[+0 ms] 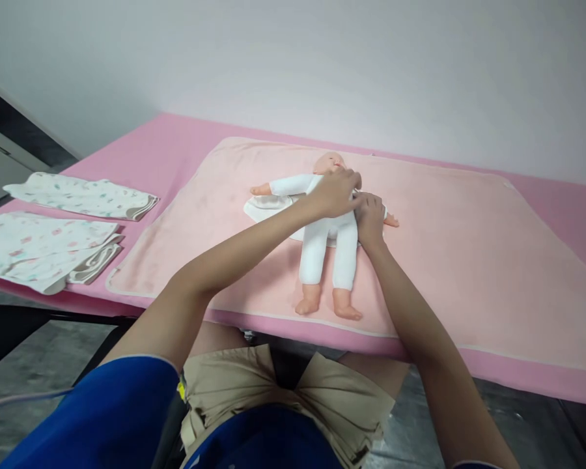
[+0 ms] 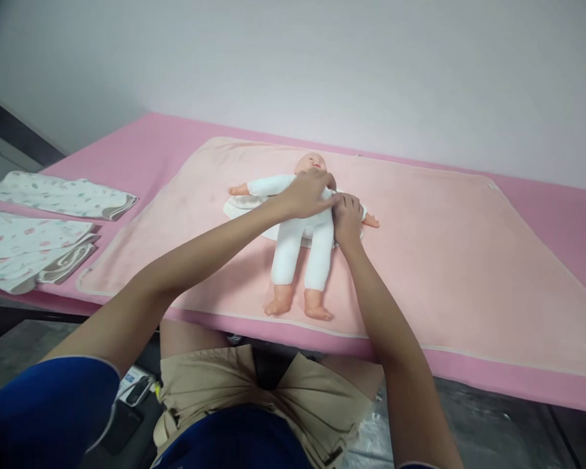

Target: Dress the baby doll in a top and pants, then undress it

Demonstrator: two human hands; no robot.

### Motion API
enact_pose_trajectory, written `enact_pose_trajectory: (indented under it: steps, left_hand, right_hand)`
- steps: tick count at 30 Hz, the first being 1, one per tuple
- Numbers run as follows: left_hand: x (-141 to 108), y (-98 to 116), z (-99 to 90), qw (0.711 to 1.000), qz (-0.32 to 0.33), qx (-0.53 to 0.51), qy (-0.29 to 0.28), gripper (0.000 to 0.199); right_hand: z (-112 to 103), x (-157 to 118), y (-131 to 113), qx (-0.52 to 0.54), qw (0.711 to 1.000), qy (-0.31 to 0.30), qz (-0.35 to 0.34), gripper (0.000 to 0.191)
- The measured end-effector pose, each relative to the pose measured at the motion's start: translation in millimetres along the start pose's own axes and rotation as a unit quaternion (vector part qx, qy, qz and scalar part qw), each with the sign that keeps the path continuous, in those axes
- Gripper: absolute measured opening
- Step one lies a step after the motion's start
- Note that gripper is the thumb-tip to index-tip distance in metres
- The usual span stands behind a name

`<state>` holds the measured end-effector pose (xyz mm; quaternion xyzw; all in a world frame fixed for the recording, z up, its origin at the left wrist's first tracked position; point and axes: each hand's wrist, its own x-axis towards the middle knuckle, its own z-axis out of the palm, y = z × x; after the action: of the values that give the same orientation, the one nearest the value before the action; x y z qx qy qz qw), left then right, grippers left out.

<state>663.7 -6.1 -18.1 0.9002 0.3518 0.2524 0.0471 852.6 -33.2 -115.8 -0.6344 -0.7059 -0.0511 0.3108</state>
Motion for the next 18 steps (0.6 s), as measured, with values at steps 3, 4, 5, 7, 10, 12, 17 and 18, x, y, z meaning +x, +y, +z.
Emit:
enact_pose_trajectory:
  steps: [3,4,5,7,10,12,17,18]
  left_hand:
    - [26.4,21.1,31.3,0.984,-0.029,0.105,-0.14,0.044]
    - [32.8,22.7,39.1,0.979,-0.04,0.125,-0.155,0.047]
    - [38.0,22.5,45.4,0.977,-0.047,0.136,-0.159,0.049]
    - [45.5,19.7,54.7,0.976,-0.052,0.146,-0.151,0.05]
    - [53.9,17.5,65.7,0.976,-0.057,0.171,-0.126,0.051]
    - [60.4,19.4,73.5,0.972,-0.068,0.189,-0.121,0.052]
    - [73.3,25.0,87.8,0.966,-0.092,0.202,-0.135,0.053]
    - [73.3,24.9,88.2,0.966,-0.088,0.198,-0.14,0.051]
  right_hand:
    - [-1.5,-0.9,-0.9,-0.022,1.0,0.002,0.02,0.042]
    - [-1.0,-0.9,-1.0,-0.03,0.999,-0.001,0.027,0.042]
    - [-0.1,-0.6,-1.0,-0.038,0.999,-0.004,0.032,0.042]
    - [2.7,0.5,-1.1,-0.057,0.997,-0.008,0.042,0.04]
    - [8.0,2.9,0.6,-0.08,0.995,-0.009,0.053,0.038]
    - [11.6,4.0,3.8,-0.082,0.994,-0.006,0.065,0.036]
    - [16.3,3.0,13.3,-0.055,0.997,0.01,0.057,0.033]
    - [16.1,2.5,13.9,-0.051,0.997,0.013,0.052,0.033]
